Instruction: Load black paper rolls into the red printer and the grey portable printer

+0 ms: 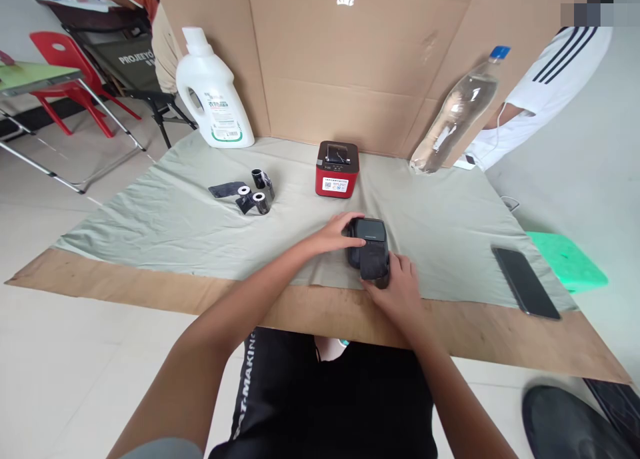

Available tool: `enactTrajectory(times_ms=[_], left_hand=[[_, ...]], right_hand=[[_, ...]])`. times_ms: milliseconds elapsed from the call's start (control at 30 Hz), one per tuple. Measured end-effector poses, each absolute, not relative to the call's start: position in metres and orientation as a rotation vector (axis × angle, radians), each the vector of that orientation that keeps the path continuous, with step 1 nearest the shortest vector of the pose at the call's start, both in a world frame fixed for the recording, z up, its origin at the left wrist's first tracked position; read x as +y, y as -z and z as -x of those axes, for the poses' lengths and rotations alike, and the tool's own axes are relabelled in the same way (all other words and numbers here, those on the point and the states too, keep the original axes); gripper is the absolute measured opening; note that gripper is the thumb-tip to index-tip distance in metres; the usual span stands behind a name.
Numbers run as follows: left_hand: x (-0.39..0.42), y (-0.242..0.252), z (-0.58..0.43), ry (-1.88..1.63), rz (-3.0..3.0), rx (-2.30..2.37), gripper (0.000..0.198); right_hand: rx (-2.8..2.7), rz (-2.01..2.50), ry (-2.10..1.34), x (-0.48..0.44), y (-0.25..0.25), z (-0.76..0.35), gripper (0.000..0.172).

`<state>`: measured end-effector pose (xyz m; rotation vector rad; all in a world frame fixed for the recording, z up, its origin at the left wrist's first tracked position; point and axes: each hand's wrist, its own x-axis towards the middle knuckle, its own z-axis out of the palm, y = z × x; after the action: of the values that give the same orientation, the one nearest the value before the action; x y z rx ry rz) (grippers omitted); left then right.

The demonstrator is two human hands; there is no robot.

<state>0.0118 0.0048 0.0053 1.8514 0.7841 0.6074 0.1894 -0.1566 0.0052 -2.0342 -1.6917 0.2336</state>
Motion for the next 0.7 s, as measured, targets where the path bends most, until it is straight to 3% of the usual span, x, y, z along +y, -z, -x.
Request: enactTrajectory(times_ms=[100, 267, 500, 700], left_hand=[[0.006, -0.003, -0.012, -0.61, -1.858, 0.783, 0.077], [0.003, -0.003, -0.014, -0.652, -1.876, 0.796, 0.077], [0.001, -0.005, -0.014, -0.638, -1.855, 0.819, 0.071], [-0.006, 0.0, -0.02, -0.604, -2.167, 0.932, 0.074]], right_hand=[[-1.613, 2.164, -0.067, -0.145, -0.007, -0.169, 0.086], [-1.654, 2.193, -0.077, -0.127, -0.018, -0.164, 0.079], [-1.635, 2.133, -0.112, -0.126, -0.03, -0.178, 0.056], [-1.506, 2.057, -0.115, -0.077, -0.039, -0.226, 0.064]])
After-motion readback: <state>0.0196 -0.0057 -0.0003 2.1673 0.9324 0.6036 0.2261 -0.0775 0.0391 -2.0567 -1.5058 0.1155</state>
